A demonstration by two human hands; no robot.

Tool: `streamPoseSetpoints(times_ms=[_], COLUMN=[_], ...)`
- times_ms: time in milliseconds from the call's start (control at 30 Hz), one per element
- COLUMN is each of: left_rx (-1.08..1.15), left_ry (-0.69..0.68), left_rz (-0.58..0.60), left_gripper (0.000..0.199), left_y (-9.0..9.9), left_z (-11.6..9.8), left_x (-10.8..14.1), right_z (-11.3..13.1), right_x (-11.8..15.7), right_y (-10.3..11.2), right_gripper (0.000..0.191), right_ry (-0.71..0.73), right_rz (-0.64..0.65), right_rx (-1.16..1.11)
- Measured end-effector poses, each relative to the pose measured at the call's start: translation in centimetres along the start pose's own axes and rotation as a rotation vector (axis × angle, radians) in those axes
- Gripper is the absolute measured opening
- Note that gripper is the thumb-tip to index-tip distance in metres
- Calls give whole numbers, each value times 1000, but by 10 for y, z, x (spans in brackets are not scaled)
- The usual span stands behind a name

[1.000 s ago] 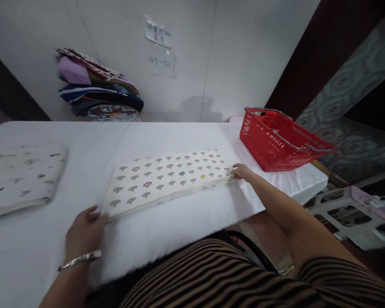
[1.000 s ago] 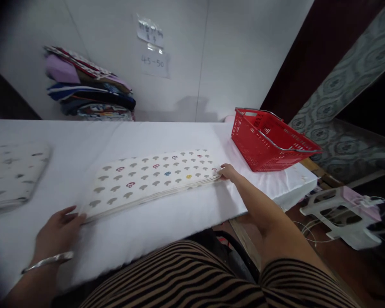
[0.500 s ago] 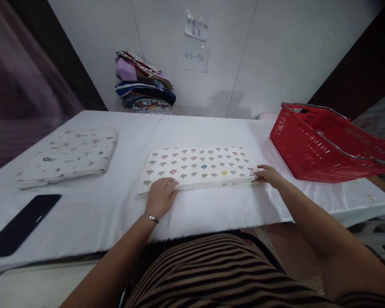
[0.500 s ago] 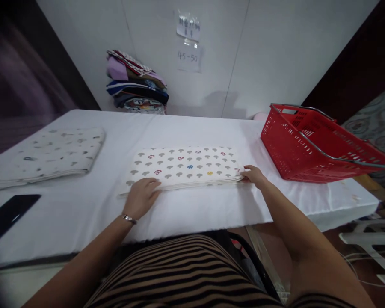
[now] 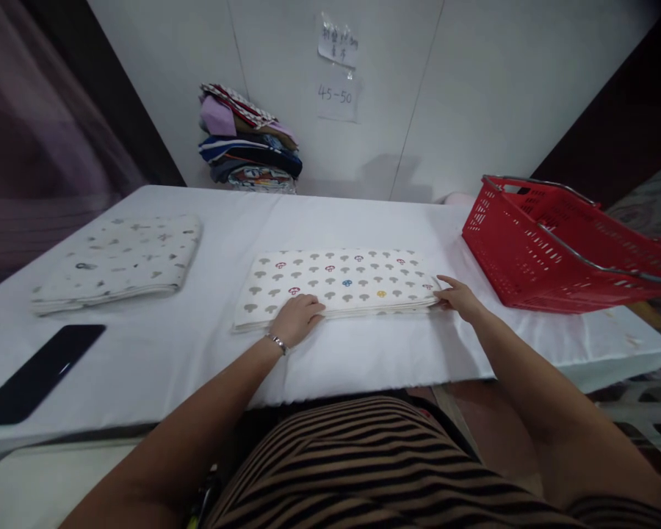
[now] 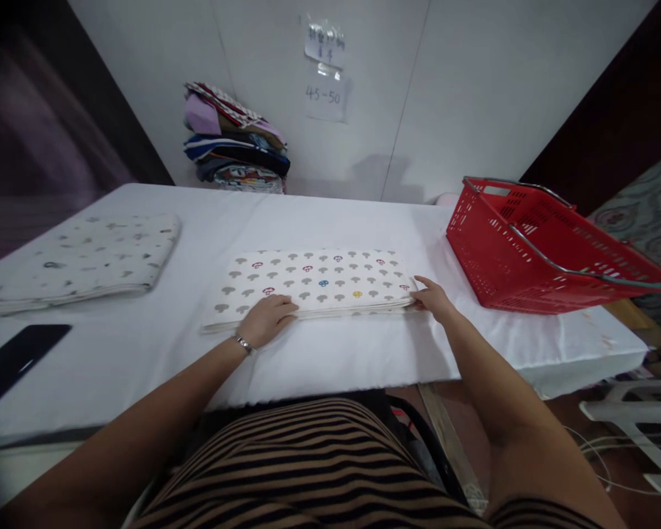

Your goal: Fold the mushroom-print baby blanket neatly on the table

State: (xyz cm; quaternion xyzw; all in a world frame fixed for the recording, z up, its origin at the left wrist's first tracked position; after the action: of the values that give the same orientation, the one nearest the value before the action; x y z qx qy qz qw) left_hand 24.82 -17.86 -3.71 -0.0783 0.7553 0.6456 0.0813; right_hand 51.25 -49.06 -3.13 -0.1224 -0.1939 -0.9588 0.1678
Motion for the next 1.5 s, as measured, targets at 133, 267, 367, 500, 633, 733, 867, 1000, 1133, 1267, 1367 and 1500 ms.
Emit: streamPoseSetpoints(times_ms=[133,267,367,500,633,733,867,1000,1133,1267,1367,1500], left_rx=[-111,-204,-210,-203,-232,-232,-184,-190,-198,-205,-191,-172], left_ry=[-12,-34,-58,-83,-77,-41,6,37,35,14,5,19], left_rz=[57,74,36,-1,-66,-66,-25,-45,-34,-17,-23,-8], left_gripper=[24,31,39,37,35,35,34,38,35,26,23,18], left_y=[3,3,0,-2,-2,-4,-4,1,1,-3,-5,-7], left_z=[-7,-11,-8,-3,-2,-1,-1,-10,-24,-33,-35,-34], left_x=[-1,0,1,3,5,5,4,2,-6,-17,-23,-24], right_z=[-3,-2,0,0,-4,-5,-4,4,8,14,19,23], right_x=[-3,-3,-2,-1,-3,-4,1,22,51,64,64,62], right_y=[-1,-5,-6,-8,-9,-10,-13,-27,-66,-93,-105,-118], right_gripper=[49,29,28,30,32,32,32,32,30,27,25,26], right_ry=[36,72,74,111,201,263,333,670,1102,1228,1233,1226], right_rz=[37,84,80,67,-12,-46,-67,-162,135,301,343,341], right_rx=[47,135,174,228,366,501,772,981,892,813,843,847])
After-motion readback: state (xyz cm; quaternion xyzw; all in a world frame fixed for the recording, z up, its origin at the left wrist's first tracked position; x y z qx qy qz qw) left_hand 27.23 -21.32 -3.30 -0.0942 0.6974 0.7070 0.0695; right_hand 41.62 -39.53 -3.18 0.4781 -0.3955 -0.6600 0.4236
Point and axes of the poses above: each hand's wrist, its own x-axis away from the middle knuckle, its own y-axis out of the back of the hand, z = x × y, the point moved 4 cm from there along -x, towards the middle knuckle, and after that the axes turned 3 degrees about -x, right-handed, at the moved point
